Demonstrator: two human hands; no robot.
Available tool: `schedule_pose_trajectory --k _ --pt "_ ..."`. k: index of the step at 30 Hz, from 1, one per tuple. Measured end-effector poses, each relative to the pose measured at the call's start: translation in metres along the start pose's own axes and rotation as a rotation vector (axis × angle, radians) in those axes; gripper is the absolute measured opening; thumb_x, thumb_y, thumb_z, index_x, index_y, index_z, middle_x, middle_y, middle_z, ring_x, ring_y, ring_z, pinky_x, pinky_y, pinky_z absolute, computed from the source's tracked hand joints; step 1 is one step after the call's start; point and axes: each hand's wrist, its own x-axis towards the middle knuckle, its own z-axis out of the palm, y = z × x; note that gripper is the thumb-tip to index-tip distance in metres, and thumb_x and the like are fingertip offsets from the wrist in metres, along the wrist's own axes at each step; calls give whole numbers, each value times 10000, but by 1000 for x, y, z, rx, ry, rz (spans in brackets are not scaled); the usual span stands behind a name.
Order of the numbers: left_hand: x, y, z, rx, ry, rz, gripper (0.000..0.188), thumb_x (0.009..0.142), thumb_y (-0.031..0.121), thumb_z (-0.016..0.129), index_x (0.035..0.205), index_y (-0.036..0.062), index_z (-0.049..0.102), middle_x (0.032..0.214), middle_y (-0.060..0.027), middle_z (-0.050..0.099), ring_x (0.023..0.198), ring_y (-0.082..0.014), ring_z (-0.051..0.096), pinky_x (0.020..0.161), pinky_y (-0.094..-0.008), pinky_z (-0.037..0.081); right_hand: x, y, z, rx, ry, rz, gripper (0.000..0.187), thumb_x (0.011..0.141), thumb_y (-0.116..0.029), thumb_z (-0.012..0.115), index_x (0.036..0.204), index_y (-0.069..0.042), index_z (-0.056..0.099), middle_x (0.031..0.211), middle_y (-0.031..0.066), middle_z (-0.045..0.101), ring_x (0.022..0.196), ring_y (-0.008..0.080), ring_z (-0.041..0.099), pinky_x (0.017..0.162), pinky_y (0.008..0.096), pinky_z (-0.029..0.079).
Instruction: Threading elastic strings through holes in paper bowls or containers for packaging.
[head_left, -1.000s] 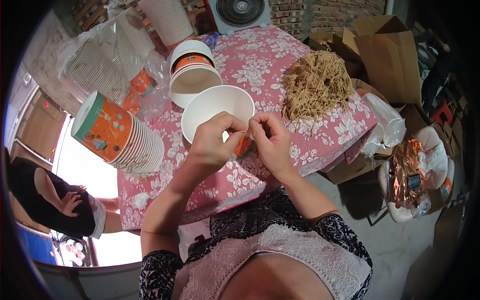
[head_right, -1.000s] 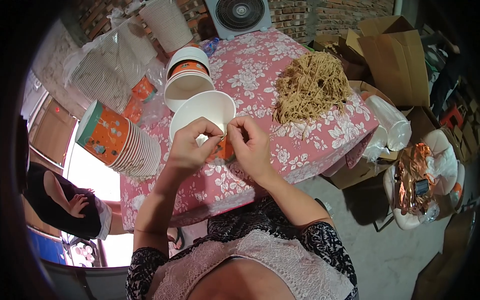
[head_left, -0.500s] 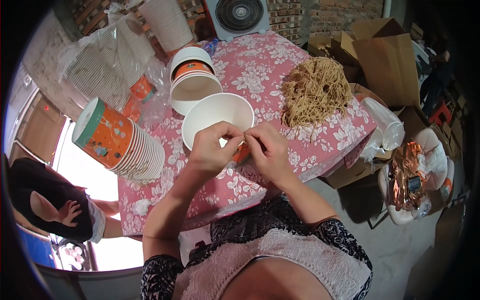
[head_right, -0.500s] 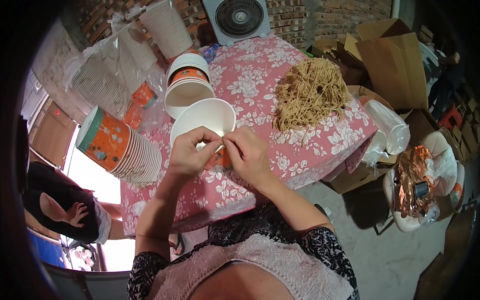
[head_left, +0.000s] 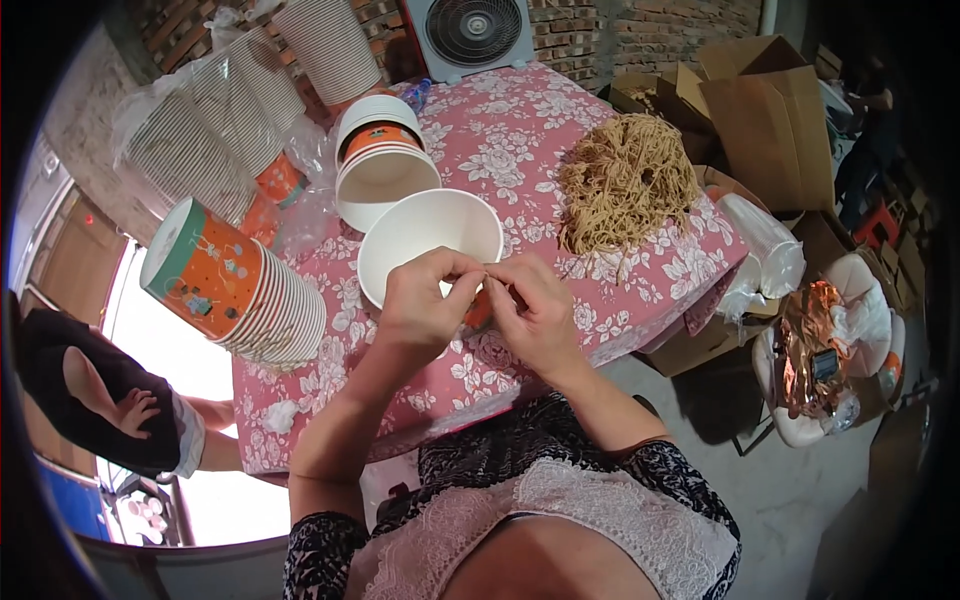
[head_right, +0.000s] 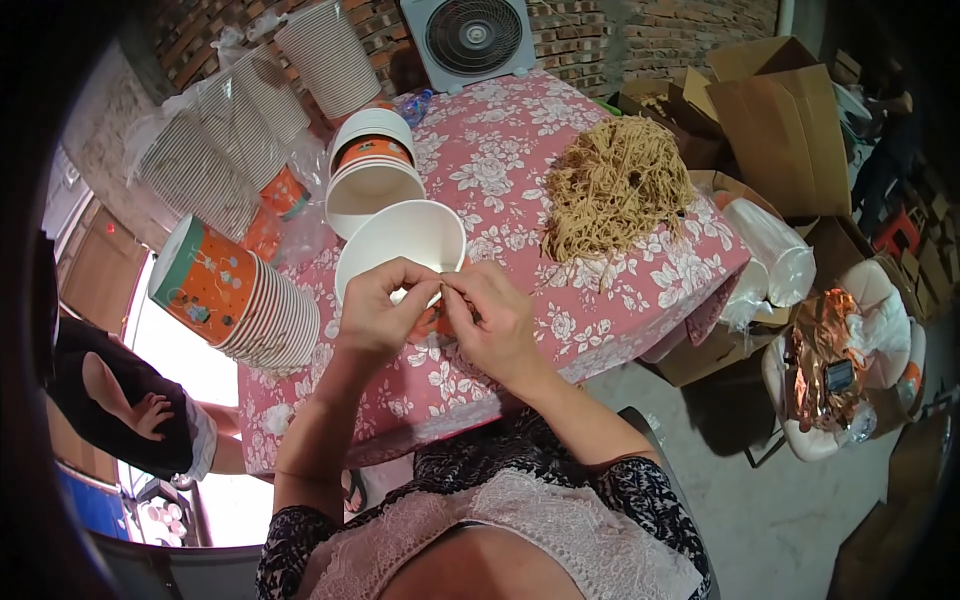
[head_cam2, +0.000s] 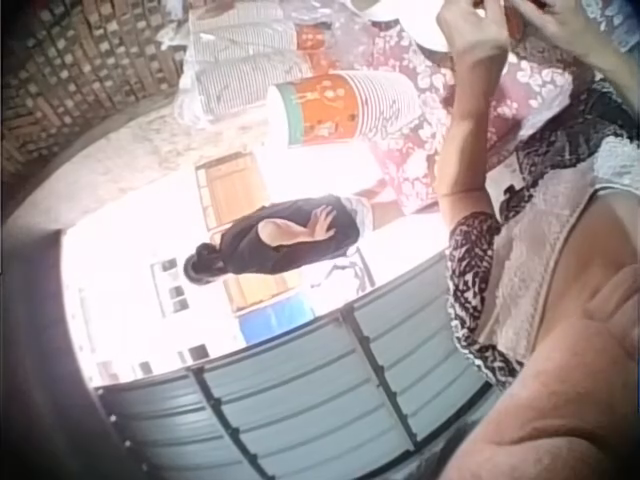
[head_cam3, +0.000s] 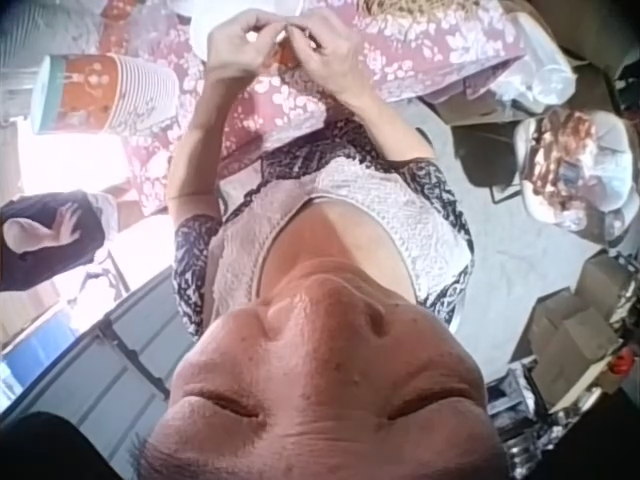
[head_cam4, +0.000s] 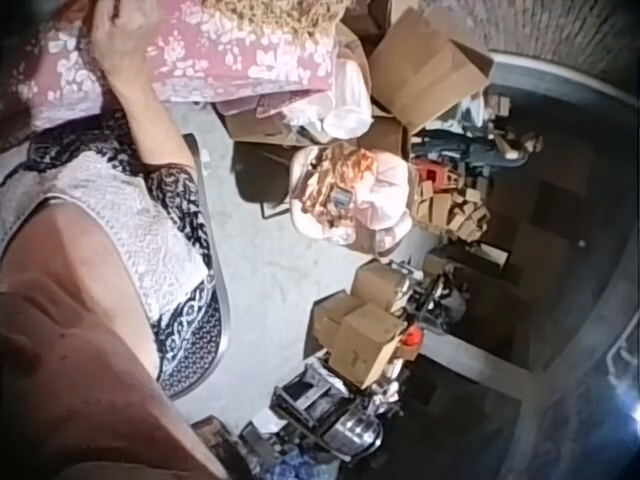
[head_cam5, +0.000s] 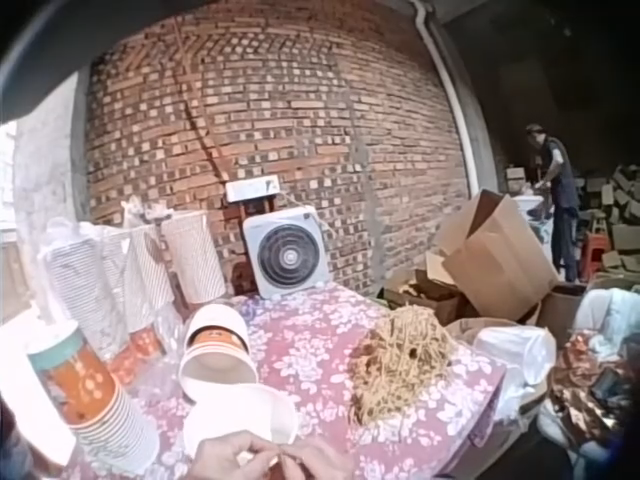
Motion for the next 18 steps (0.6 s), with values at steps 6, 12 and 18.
schedule_pose_trajectory --k 6,12,18 --pt "-3 7 4 31 24 63 138 880 79 620 924 -44 663 820 -165 692 766 -208 684 715 -311 525 -5 0 -1 286 11 277 94 872 22 621 959 31 657 823 72 602 702 139 580 617 255 452" --pt "-3 9 7 123 82 160 98 878 45 600 946 -25 599 831 -156 665 749 -251 674 691 -339 517 -4 0 -6 478 -33 484 86 903 -7 605 953 44 653 796 34 599 720 88 551 652 235 441" --pt "-7 3 7 237 61 309 132 836 9 616 967 -6 608 849 -156 645 788 -311 648 717 -379 508 -6 1 -5 621 -43 599 99 921 -29 592 925 44 659 802 18 608 735 67 543 647 230 442"
